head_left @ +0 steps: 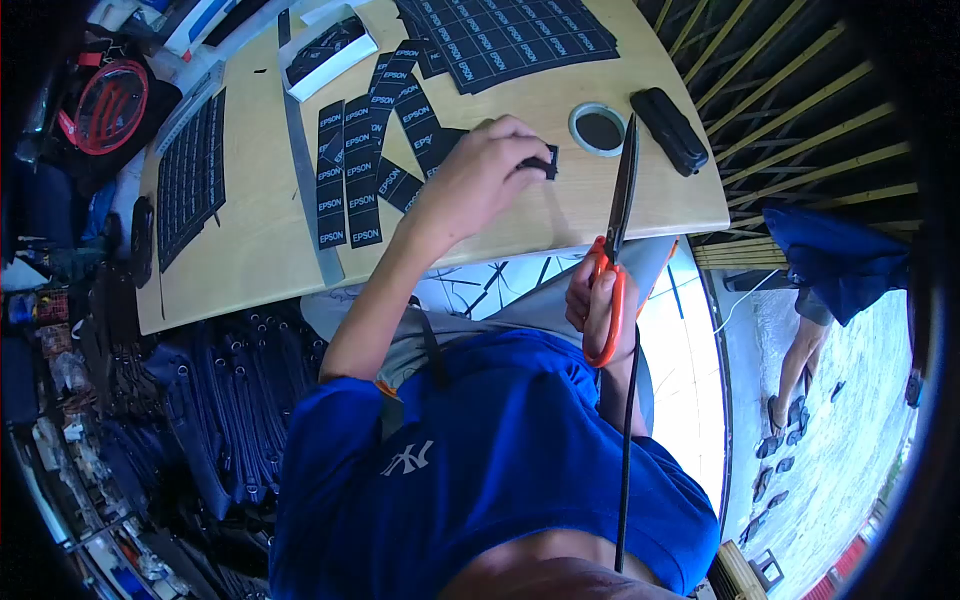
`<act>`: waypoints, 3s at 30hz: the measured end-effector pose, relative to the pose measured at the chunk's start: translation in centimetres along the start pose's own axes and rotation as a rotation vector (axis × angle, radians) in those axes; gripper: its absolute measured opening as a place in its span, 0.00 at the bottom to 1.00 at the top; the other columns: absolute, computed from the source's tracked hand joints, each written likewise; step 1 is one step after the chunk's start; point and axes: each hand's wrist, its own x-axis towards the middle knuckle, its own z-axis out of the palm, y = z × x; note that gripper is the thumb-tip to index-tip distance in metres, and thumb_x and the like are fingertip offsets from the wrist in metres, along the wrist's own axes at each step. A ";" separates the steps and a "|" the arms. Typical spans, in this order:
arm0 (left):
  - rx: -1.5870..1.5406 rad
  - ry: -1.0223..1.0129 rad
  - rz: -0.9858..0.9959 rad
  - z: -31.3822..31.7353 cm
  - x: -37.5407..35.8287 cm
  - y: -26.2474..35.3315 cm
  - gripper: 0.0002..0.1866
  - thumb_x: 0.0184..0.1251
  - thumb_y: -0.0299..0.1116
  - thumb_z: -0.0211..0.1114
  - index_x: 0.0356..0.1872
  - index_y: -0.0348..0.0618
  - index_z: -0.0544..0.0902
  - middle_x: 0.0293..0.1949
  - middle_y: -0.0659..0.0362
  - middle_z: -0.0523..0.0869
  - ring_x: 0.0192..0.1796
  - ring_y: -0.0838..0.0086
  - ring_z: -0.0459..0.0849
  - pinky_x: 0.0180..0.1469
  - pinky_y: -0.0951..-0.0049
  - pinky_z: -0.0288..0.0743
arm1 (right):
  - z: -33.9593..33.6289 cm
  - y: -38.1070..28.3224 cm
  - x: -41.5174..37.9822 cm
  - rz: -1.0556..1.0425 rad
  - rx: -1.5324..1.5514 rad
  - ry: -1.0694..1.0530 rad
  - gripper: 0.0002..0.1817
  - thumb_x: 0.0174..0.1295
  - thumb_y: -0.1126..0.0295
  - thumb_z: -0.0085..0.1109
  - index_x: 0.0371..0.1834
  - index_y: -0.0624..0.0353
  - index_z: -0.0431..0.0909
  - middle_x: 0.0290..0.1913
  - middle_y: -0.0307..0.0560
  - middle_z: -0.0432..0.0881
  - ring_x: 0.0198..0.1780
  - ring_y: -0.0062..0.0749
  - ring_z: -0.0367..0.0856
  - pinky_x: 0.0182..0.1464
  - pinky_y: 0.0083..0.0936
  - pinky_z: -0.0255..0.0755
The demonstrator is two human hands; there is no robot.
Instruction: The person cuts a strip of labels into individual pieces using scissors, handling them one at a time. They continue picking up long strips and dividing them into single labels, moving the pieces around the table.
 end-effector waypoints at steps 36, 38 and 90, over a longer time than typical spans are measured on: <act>0.664 0.338 -0.024 -18.3 3.9 -16.4 0.21 0.48 0.34 0.72 0.47 0.44 0.81 0.47 0.51 0.82 0.51 0.58 0.80 0.53 0.66 0.73 | -0.5 -0.5 0.4 0.050 0.068 0.025 0.28 0.59 0.39 0.52 0.32 0.57 0.63 0.18 0.30 0.59 0.16 0.12 0.56 0.16 0.11 0.49; 0.441 0.202 -0.013 -14.4 2.3 -9.6 0.21 0.50 0.33 0.71 0.48 0.43 0.80 0.47 0.51 0.81 0.52 0.59 0.79 0.54 0.67 0.71 | -0.4 -0.5 0.6 0.061 0.063 0.026 0.28 0.59 0.39 0.51 0.32 0.57 0.63 0.18 0.30 0.59 0.16 0.12 0.56 0.16 0.11 0.49; 0.085 0.592 -0.534 -5.0 -13.5 -0.5 0.13 0.58 0.22 0.64 0.45 0.35 0.80 0.35 0.50 0.82 0.37 0.65 0.84 0.35 0.72 0.78 | 5.7 -0.1 0.3 -0.018 -0.464 -0.151 0.14 0.58 0.66 0.63 0.32 0.65 0.69 0.24 0.39 0.73 0.27 0.16 0.68 0.30 0.17 0.66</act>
